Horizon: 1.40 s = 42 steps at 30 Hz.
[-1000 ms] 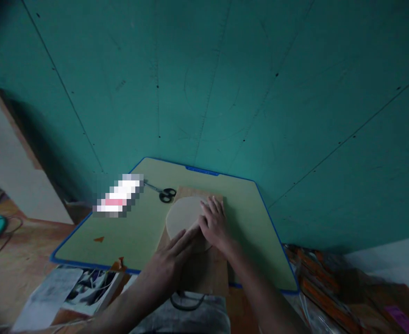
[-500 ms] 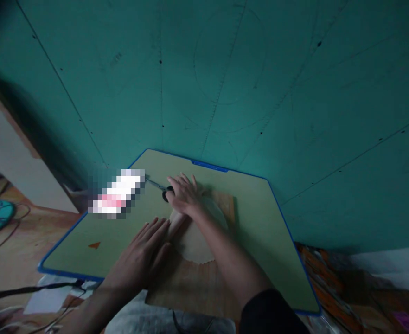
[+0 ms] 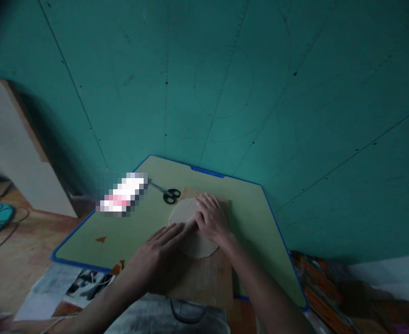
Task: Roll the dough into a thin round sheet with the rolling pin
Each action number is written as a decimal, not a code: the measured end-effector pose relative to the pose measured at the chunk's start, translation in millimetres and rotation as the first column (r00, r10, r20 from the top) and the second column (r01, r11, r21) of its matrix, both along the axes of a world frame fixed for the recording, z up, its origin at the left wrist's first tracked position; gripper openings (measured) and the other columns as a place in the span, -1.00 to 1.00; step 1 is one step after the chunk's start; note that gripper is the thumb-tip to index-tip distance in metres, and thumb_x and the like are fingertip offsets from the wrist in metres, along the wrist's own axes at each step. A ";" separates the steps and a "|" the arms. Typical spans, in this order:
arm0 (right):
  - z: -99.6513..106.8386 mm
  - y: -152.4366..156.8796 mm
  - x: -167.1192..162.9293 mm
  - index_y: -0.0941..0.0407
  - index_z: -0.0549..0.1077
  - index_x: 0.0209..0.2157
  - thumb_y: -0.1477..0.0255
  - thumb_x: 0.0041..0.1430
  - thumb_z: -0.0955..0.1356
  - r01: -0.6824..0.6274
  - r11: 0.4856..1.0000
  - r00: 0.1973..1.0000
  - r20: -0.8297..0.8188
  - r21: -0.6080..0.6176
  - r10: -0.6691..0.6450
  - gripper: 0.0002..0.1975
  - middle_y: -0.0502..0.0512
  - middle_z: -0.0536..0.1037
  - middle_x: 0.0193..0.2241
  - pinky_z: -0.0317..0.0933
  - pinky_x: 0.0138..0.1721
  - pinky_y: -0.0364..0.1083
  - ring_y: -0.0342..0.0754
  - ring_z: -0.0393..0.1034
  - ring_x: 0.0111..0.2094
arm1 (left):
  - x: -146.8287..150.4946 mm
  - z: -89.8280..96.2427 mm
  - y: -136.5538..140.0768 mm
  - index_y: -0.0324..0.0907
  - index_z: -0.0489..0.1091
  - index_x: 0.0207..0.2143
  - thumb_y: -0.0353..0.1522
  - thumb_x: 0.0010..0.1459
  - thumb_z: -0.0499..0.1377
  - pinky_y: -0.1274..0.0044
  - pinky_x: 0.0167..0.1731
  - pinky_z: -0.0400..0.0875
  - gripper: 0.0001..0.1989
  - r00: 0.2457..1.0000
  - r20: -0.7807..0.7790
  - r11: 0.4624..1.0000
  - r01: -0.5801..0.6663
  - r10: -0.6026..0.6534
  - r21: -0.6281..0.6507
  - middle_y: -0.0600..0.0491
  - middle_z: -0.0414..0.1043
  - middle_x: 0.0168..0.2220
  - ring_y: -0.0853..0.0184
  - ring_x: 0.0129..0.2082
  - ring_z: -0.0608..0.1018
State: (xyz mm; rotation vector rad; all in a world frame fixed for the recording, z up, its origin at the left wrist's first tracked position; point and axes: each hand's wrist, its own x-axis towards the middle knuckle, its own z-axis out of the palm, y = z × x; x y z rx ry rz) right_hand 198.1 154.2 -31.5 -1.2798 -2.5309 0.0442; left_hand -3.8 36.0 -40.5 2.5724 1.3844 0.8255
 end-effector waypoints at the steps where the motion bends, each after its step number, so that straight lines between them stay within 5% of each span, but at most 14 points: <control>1: 0.7 2.6 -4.9 0.20 0.37 0.24 0.43 0.31 0.13 0.007 1.000 1.000 0.009 -0.003 -0.007 -0.48 0.23 0.35 0.28 -0.13 0.37 0.19 0.09 0.09 0.35 | -3.4 -0.5 2.3 -0.12 0.03 0.40 -0.52 0.28 0.07 0.22 0.13 0.44 -0.33 1.000 0.007 1.000 -0.019 0.019 0.006 -0.12 0.39 0.22 0.12 0.19 0.46; 6: 9.7 37.4 -52.6 0.17 0.32 0.28 0.44 0.30 0.16 0.023 0.994 0.998 0.057 -0.104 -0.017 -0.46 0.21 0.32 0.30 -0.25 0.40 0.14 0.05 0.08 0.36 | -30.5 -1.0 17.2 -0.20 0.39 0.16 -0.40 0.36 0.02 0.25 -0.06 0.53 -0.63 0.982 0.042 0.981 -0.187 0.186 0.045 -0.19 0.54 0.02 0.08 0.02 0.57; 14: 13.7 84.6 -104.2 0.12 0.36 0.23 0.46 0.28 0.19 0.063 0.976 0.994 -0.071 -0.209 -0.079 -0.49 0.16 0.40 0.24 -0.30 0.38 0.19 0.06 0.11 0.34 | -39.0 18.5 46.1 -0.26 0.42 0.02 -0.36 0.37 0.00 0.37 -0.19 0.45 -0.71 0.928 -0.154 0.910 -0.365 0.339 -0.196 -0.17 0.57 -0.18 0.14 -0.20 0.59; 21: 26.3 74.8 -77.8 0.16 0.32 0.22 0.50 0.30 0.12 0.146 0.983 0.954 -0.246 -0.109 -0.169 -0.51 0.24 0.37 0.24 0.03 0.28 0.03 0.00 0.17 0.29 | -40.5 39.9 55.0 -0.19 0.42 -0.23 -0.29 0.37 -0.02 0.50 -0.47 0.28 -0.74 0.874 -0.266 0.796 -0.483 0.408 -0.365 -0.08 0.54 -0.38 0.18 -0.42 0.60; 23: 29.1 64.0 -48.1 0.17 0.31 0.22 0.50 0.29 0.12 0.256 0.960 0.905 -0.320 -0.115 -0.280 -0.51 0.28 0.38 0.21 0.13 0.22 0.05 0.03 0.23 0.24 | -48.8 34.4 47.7 -0.16 0.39 -0.25 -0.24 0.36 -0.05 0.51 -0.52 0.22 -0.72 0.855 -0.207 0.760 -0.518 0.476 -0.391 -0.05 0.51 -0.43 0.18 -0.46 0.57; 26: 28.2 39.3 -3.2 0.15 0.41 0.08 0.50 0.20 0.22 0.355 0.912 0.873 -0.277 -0.205 -0.402 -0.59 0.28 0.51 0.02 0.27 0.03 0.05 0.08 0.41 0.02 | -59.4 18.4 31.8 -0.12 0.34 -0.28 -0.11 0.31 -0.09 0.51 -0.52 0.23 -0.66 0.828 0.128 0.771 -0.436 0.545 -0.463 0.05 0.44 -0.50 0.22 -0.50 0.52; 30: 23.4 5.5 23.1 0.12 0.49 -0.14 0.48 0.11 0.33 0.430 0.852 0.857 -0.162 -0.299 -0.489 -0.75 0.22 0.54 -0.16 0.26 -0.15 -0.01 0.08 0.45 -0.15 | -59.6 2.0 12.8 -0.12 0.33 -0.32 0.07 0.11 0.04 0.52 -0.58 0.22 -0.56 0.655 0.514 0.815 -0.301 0.554 -0.495 0.14 0.31 -0.56 0.28 -0.57 0.40; 35: 25.6 0.5 17.8 0.07 0.46 -0.26 0.37 0.13 0.37 0.491 0.771 0.820 -0.084 -0.406 -0.566 -0.87 0.14 0.55 -0.26 0.18 -0.30 -0.08 0.04 0.44 -0.25 | -53.6 1.0 4.6 -0.13 0.34 -0.35 0.07 -0.03 0.16 0.53 -0.60 0.21 -0.54 0.541 0.580 0.788 -0.331 0.609 -0.519 0.19 0.26 -0.60 0.32 -0.60 0.32; 42: 30.2 19.5 21.5 0.10 0.40 -0.49 0.40 0.09 0.38 0.469 0.670 0.773 -0.100 -0.575 -0.627 -0.88 0.00 0.48 -0.54 0.11 -0.45 -0.15 -0.07 0.37 -0.47 | -54.4 3.3 3.9 -0.12 0.34 -0.34 0.06 -0.02 0.16 0.53 -0.60 0.21 -0.56 0.561 0.587 0.810 -0.347 0.584 -0.474 0.20 0.26 -0.60 0.33 -0.60 0.34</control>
